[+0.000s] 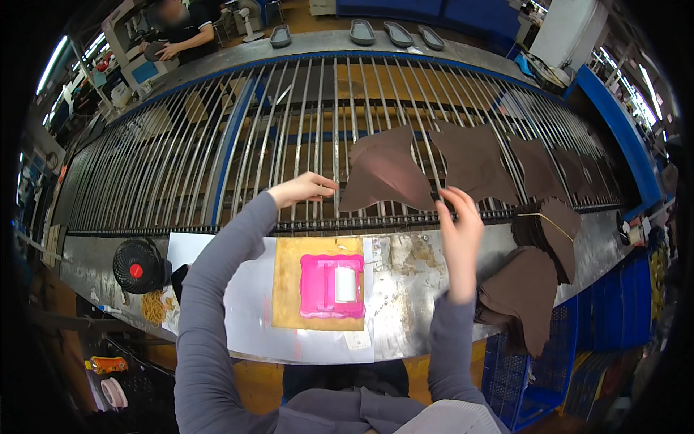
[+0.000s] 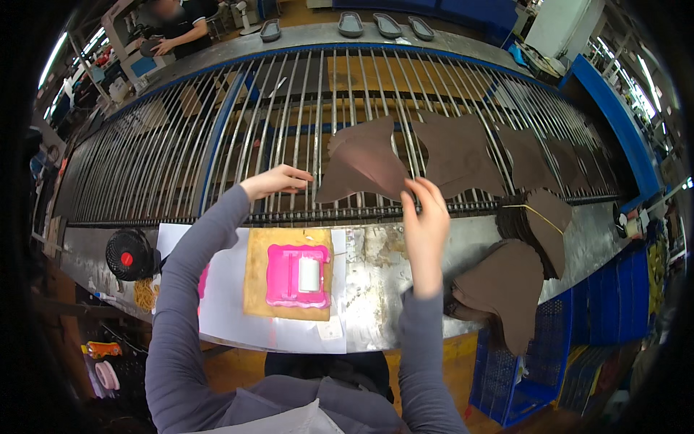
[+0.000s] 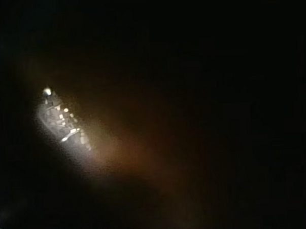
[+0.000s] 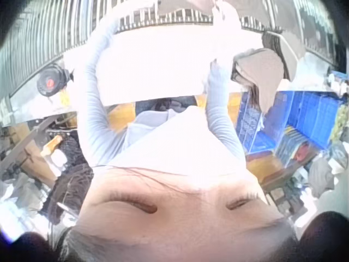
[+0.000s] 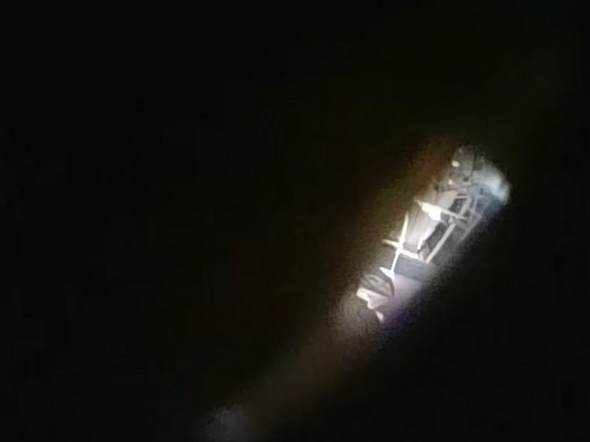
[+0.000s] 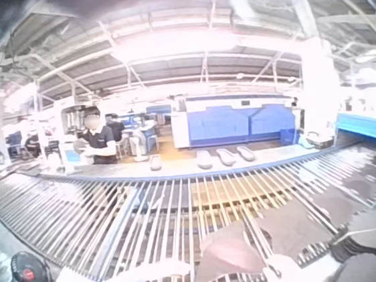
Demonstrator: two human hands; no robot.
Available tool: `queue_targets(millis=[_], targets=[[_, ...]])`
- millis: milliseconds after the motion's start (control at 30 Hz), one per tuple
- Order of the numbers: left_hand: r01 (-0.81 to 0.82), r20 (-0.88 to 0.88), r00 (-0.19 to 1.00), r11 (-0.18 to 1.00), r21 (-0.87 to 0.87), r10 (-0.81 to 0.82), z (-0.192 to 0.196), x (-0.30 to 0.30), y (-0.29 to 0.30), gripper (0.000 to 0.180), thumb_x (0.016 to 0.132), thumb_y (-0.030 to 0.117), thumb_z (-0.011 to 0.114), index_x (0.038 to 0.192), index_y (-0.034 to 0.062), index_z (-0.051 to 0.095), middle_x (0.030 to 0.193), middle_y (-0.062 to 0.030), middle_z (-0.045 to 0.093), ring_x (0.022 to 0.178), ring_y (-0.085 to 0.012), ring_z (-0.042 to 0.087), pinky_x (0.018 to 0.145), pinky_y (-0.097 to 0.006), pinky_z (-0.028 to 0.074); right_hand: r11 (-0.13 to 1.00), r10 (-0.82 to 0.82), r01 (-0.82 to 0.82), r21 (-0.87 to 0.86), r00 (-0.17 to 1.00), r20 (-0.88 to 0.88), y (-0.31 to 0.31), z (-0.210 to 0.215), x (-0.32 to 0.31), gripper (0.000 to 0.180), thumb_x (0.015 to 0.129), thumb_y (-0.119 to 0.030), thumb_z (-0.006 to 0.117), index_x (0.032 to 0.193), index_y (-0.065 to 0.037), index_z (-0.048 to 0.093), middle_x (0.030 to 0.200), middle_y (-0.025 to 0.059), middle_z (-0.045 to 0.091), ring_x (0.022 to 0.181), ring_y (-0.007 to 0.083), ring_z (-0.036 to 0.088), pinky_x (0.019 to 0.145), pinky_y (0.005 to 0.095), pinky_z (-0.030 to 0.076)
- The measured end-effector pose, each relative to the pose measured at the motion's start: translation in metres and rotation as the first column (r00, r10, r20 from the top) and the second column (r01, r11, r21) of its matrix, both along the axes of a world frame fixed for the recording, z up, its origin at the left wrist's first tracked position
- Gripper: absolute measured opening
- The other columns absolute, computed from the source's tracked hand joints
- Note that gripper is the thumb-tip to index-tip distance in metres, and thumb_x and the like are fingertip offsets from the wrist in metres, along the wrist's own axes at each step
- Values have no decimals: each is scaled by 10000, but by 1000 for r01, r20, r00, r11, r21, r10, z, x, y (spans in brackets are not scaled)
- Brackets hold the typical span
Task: The person repeatedly rubs brown material pieces against a pink block on a wooden block. They pick up each piece, rub it on the block, and place it on a conveyor belt. The process is repeated for multiple pieces throughout the clip.
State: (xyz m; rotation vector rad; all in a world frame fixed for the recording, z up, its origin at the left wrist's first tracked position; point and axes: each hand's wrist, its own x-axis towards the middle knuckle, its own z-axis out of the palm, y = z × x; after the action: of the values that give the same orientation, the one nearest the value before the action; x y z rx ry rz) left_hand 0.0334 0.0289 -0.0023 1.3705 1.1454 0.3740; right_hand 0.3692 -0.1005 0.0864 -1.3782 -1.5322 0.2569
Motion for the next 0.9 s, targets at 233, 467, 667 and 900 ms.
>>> queue_targets(millis=[233, 467, 667, 900], targets=[[-28, -68, 997, 967, 253, 46, 87, -49, -101, 425, 956, 221, 611, 1318, -2, 592, 1265, -98, 650, 1141, -151, 586, 990, -309, 441, 861, -503, 507, 50, 832, 232, -159, 35, 138, 277, 897, -106, 654, 1139, 29, 662, 1233, 203, 613, 1167, 322, 587, 999, 394, 441], [-142, 41, 990, 920, 366, 136, 114, -58, -189, 398, 957, 197, 620, 1300, -5, 603, 1258, -98, 654, 1149, -172, 597, 1007, -315, 442, 644, -439, 605, -468, 793, 422, -191, -43, 282, 567, 781, -197, 799, 1237, 75, 602, 1119, 230, 653, 1075, 327, 628, 940, 388, 478], [-47, 50, 998, 900, 434, 28, 107, -44, -235, 358, 970, 170, 616, 1294, 17, 611, 1236, -88, 665, 1111, -140, 611, 984, -299, 467, 657, -495, 630, -415, 775, 393, -191, -61, 318, 526, 771, -180, 831, 1153, 111, 616, 1090, 213, 690, 954, 264, 653, 868, 345, 497], [-48, 44, 999, 878, 477, 30, 100, -48, -279, 352, 972, 175, 606, 1294, 34, 611, 1254, -102, 661, 1107, -188, 634, 970, -342, 487, 790, -419, 555, -260, 799, 431, -177, -17, 272, 447, 828, -120, 762, 1177, 115, 610, 1093, 209, 691, 954, 245, 650, 882, 332, 496]])
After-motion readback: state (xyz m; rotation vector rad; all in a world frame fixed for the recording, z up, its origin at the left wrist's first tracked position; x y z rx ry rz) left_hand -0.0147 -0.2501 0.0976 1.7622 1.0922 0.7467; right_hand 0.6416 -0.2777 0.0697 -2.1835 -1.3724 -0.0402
